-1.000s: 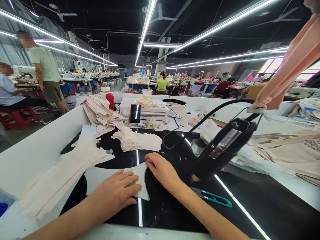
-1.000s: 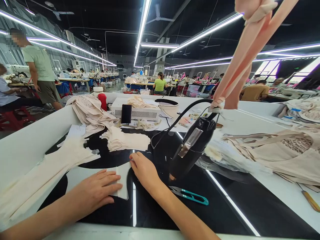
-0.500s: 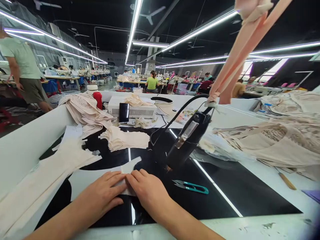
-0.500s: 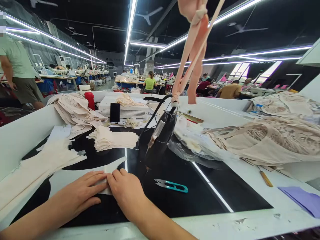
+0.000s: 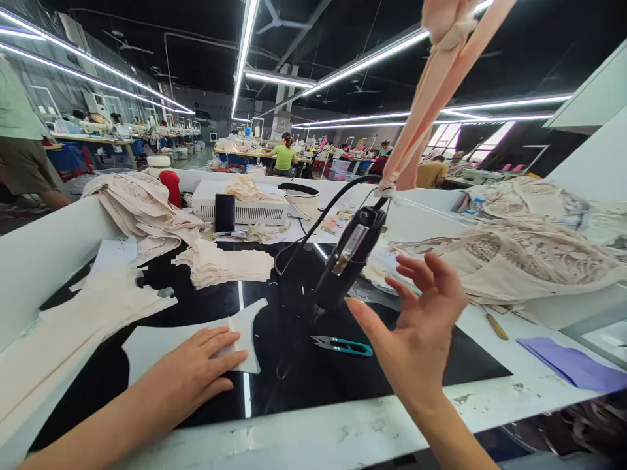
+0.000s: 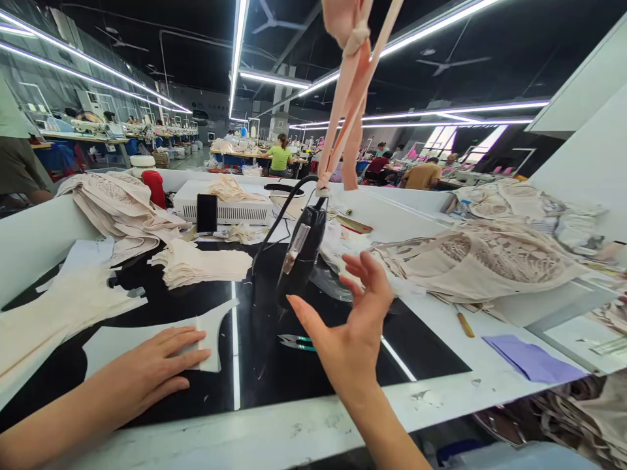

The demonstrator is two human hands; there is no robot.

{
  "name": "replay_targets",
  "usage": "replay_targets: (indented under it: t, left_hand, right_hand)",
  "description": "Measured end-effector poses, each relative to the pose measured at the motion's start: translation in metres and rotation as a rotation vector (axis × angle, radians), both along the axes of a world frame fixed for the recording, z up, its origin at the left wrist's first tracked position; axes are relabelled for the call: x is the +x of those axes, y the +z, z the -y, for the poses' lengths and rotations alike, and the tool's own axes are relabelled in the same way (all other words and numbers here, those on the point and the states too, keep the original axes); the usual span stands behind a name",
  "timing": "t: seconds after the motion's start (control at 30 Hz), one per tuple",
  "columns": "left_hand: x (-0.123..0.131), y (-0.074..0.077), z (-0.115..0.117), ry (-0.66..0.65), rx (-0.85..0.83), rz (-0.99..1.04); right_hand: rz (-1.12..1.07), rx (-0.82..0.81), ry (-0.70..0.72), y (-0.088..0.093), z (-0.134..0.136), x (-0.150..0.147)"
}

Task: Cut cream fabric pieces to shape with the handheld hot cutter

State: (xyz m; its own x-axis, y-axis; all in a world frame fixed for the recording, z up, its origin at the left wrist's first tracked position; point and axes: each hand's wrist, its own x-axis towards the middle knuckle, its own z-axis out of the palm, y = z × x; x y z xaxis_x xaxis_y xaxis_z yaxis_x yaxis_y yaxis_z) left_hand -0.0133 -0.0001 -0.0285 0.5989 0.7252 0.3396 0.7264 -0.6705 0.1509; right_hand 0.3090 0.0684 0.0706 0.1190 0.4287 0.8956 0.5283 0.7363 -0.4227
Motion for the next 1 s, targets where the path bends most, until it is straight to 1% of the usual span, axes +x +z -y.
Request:
replay_targets:
  t: [0.07,0.1,0.17,0.23,0.33,0.43,0.57,0.73,0.8,0.9,1.0]
  left_hand:
    - [0.005,0.011,0.002,0.006,-0.046,-0.054]
    - [0.006,0.016,0.002,0.008,-0.069,-0.075]
    - [0.008,0.027,0.002,0.004,-0.097,-0.099]
    - [0.008,0.035,0.002,-0.013,-0.112,-0.112]
    - [0.007,0.041,0.001,-0.037,-0.107,-0.106]
    - [0.011,0.043,0.001,-0.055,-0.083,-0.061]
    - [0.024,0.045,-0.001,-0.065,-0.076,0.021]
    - [0.038,0.043,-0.006,-0.083,-0.035,-0.012]
    - [0.039,0.041,-0.008,-0.092,-0.016,-0.020]
    - [0.040,0.038,-0.009,-0.107,0.005,0.029]
    - [0.040,0.039,-0.009,-0.105,-0.015,0.107]
  right_hand:
    - [-0.091,-0.211,0.175,-0.001,-0.013,-0.003]
    - [-0.129,-0.281,0.258,0.000,-0.019,-0.006]
    - [-0.214,-0.363,0.401,0.004,-0.027,-0.013]
    - [-0.303,-0.415,0.481,0.010,-0.031,-0.022]
    - [-0.373,-0.451,0.529,0.016,-0.033,-0.033]
    - [-0.335,-0.457,0.610,0.017,-0.031,-0.040]
    - [-0.289,-0.497,0.763,0.016,-0.020,-0.048]
    - [-0.289,-0.560,0.895,0.015,-0.003,-0.061]
    - [-0.322,-0.561,0.956,0.012,0.002,-0.066]
    - [-0.392,-0.554,1.045,0.006,0.009,-0.075]
    - [-0.479,-0.535,1.067,0.000,0.017,-0.085]
